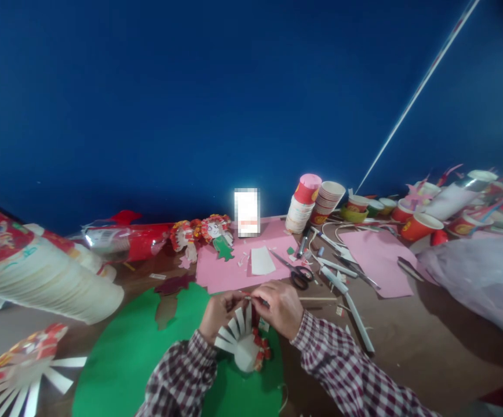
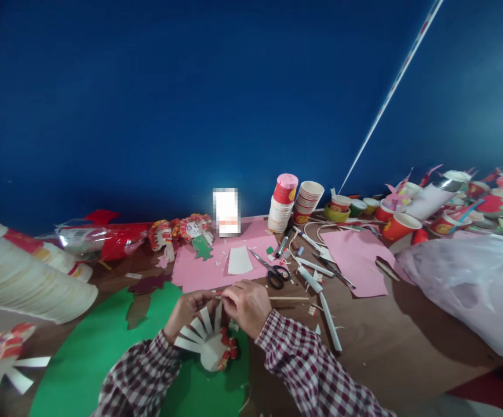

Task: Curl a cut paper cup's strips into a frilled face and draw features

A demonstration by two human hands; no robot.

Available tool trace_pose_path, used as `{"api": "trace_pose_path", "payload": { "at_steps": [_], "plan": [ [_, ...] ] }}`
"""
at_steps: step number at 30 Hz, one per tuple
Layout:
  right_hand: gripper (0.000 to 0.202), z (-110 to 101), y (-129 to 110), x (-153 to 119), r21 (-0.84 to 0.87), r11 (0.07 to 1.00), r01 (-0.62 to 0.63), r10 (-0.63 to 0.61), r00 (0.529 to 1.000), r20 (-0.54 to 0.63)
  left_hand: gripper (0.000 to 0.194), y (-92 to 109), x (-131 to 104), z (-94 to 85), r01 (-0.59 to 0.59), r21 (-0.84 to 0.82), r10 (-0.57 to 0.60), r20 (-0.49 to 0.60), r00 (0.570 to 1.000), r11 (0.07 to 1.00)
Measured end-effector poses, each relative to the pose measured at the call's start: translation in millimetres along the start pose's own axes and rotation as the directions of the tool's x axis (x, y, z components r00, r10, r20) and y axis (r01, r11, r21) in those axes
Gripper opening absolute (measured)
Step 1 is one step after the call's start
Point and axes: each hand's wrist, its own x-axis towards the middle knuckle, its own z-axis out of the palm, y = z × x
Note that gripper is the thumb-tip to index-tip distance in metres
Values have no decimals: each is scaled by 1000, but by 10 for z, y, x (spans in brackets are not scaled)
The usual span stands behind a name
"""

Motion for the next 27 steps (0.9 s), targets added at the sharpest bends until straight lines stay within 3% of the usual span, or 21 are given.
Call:
{"api": "trace_pose_path", "payload": {
  "at_steps": [8, 17, 27],
  "plan": [
    [6, -2, -14, -2, 32, 999, 35, -35, 999, -5, 22, 46, -30, 1, 61, -37, -61, -3, 998, 997],
    [11, 13, -26, -1, -28, 988, 152, -153, 987, -41, 19, 11, -9, -43, 76, 103, -82, 46, 996, 992],
    [15, -45, -17, 6, -59, 974, 221, -222, 975, -11, 22, 81, -56, -24, 5, 95, -14, 90, 996, 995]
  ]
}}
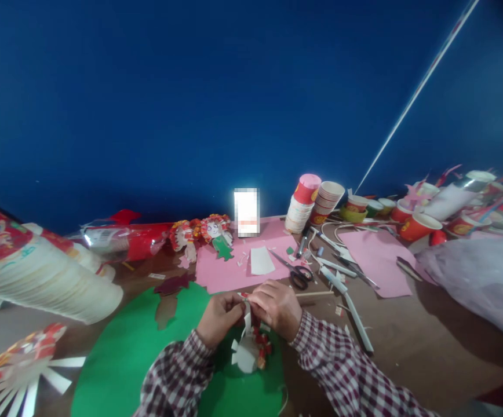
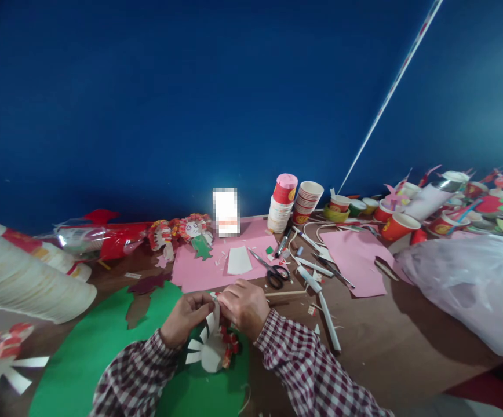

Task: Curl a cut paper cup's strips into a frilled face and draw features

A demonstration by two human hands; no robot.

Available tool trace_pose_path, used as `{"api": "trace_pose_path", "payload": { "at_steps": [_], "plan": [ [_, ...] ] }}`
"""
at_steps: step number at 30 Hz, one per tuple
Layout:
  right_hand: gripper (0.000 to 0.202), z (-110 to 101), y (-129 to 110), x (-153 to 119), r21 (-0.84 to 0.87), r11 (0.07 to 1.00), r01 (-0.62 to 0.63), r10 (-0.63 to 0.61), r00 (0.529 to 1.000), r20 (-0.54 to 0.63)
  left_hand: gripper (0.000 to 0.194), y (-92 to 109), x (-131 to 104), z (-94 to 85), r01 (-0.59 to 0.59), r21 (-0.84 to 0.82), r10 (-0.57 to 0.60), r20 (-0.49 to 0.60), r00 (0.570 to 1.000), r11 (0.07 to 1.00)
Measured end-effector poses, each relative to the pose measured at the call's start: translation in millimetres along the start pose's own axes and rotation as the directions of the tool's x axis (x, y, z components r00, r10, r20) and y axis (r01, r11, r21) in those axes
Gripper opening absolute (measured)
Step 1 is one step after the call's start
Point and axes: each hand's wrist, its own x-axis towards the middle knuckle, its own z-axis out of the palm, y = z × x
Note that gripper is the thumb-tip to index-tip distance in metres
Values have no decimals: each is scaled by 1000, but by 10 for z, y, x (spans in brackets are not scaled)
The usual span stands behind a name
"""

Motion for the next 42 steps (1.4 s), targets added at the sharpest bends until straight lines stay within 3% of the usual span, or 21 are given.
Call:
{"api": "trace_pose_path", "payload": {
  "at_steps": [7, 14, 19, 42],
  "plan": [
    [18, -9, -2, 0, -31, 999, 22, -21, 1000, 7, 34, 30, -4, 19, -46, 38, 47, -32, 998, 998],
    [16, 11, -20, -5, 38, 996, -76, 77, 997, -31, 28, 31, 8, -8, -68, 143, 80, -78, 994, 987],
    [19, 45, -24, -26, 95, 986, -139, 141, 990, -17, 26, -8, 24, -24, -66, 137, 80, -99, 992, 988],
    [15, 57, -2, -14, 94, 983, -155, 158, 987, -24, 26, -93, 41, -40, -35, -11, 34, -99, 995, 999]
  ]
}}
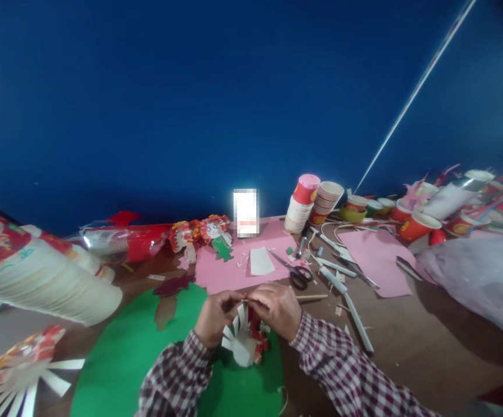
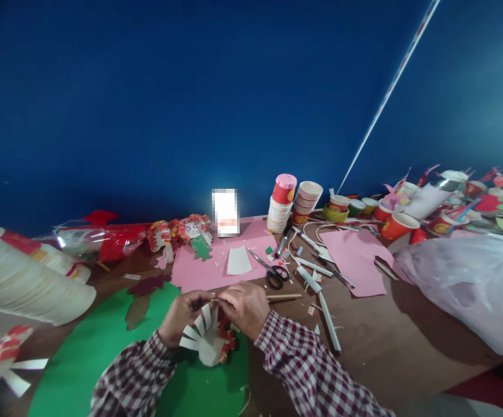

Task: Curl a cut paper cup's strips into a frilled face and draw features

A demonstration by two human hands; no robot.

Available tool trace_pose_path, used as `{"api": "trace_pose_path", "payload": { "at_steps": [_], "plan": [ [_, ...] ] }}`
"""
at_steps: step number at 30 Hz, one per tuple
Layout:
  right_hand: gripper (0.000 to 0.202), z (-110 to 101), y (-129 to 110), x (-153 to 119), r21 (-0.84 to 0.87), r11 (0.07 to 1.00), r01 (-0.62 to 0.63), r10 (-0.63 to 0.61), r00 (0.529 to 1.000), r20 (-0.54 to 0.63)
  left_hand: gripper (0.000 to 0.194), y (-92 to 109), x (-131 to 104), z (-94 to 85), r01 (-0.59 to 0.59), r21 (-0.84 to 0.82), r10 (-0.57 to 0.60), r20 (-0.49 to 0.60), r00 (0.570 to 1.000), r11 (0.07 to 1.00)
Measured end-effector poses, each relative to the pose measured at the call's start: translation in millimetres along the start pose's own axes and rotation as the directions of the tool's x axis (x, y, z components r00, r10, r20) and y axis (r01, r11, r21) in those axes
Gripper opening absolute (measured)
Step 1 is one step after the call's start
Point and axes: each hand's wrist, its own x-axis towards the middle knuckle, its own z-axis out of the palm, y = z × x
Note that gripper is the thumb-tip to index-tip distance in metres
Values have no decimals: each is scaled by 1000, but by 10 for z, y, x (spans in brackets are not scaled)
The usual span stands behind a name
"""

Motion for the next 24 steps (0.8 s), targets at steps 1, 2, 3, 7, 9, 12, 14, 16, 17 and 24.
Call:
{"api": "trace_pose_path", "payload": {
  "at_steps": [1, 2, 3, 7, 9, 12, 14, 16, 17, 24],
  "plan": [
    [16, 0, -4, 0, -11, 1000, 6, -6, 1000, -4, 25, 13, -4, 7, 5, 1, -5, -5, 1000, 1000],
    [18, -1, -9, -1, -21, 1000, 11, -11, 1000, -7, 25, 29, -7, 12, 11, 5, -10, -10, 1000, 1000],
    [19, -1, -13, -2, -32, 999, 16, -17, 1000, -10, 25, 48, -11, 17, 19, 10, -19, -11, 1000, 1000],
    [19, -5, -23, -6, -63, 996, 58, -58, 998, 5, 24, 127, -22, 15, 45, 43, -45, 7, 999, 998],
    [19, -13, -27, -6, -79, 993, 83, -81, 996, 24, 25, 156, -26, 7, 37, 68, -39, 18, 999, 997],
    [20, -29, -38, -4, -107, 988, 113, -108, 993, 50, 31, 175, -31, -5, 32, 93, -35, 24, 999, 995],
    [20, -36, -46, -2, -128, 983, 128, -122, 991, 48, 33, 172, -33, -10, 39, 103, -43, 33, 999, 994],
    [20, -38, -51, -3, -143, 979, 144, -139, 989, 46, 34, 163, -32, -14, 44, 118, -50, 50, 998, 992],
    [20, -37, -52, -5, -148, 977, 152, -147, 988, 47, 35, 159, -30, -17, 42, 130, -50, 63, 997, 991],
    [19, -33, -53, -19, -130, 982, 136, -131, 990, 41, 37, 166, -21, -34, 64, 139, -79, 107, 991, 988]
  ]
}}
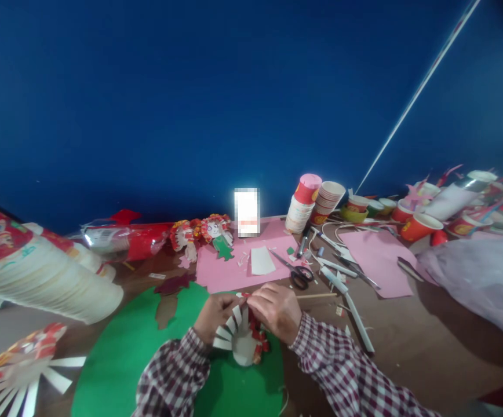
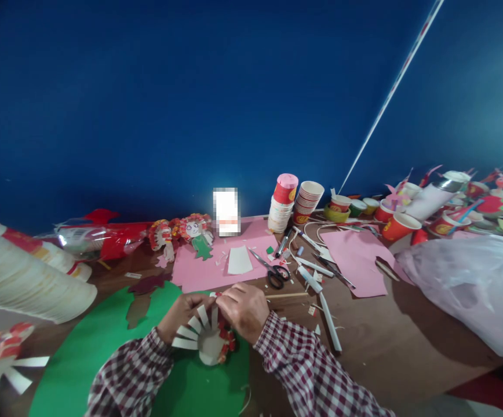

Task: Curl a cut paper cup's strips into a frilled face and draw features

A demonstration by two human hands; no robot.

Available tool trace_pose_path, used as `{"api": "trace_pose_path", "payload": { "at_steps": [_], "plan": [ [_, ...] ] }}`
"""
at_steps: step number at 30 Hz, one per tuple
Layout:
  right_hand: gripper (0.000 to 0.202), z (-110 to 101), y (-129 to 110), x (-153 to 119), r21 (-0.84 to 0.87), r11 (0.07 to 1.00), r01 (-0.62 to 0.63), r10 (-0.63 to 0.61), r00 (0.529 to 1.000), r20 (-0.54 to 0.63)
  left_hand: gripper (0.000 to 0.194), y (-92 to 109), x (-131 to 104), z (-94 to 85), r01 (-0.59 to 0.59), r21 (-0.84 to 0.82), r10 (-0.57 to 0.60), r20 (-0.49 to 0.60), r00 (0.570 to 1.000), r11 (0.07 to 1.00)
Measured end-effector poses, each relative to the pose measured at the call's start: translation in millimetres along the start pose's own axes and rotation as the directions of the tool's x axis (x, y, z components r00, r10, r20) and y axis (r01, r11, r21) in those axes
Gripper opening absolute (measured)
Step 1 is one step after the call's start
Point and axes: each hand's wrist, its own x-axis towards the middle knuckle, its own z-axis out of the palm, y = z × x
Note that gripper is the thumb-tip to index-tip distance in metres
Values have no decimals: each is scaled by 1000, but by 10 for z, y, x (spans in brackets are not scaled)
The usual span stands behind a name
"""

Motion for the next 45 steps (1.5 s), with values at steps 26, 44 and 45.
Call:
{"api": "trace_pose_path", "payload": {
  "at_steps": [26, 44, 45],
  "plan": [
    [18, 19, 46, -1, 126, 986, -109, 107, 994, 25, 24, -23, 4, 10, -51, -15, 48, -125, 991, 999],
    [18, 49, 44, -3, 174, 975, -138, 135, 990, 26, 37, -126, 59, -14, -97, -229, 74, -107, 991, 969],
    [19, 39, 43, -2, 175, 976, -127, 123, 992, 33, 41, -131, 60, -14, -108, -209, 88, -103, 991, 972]
  ]
}}
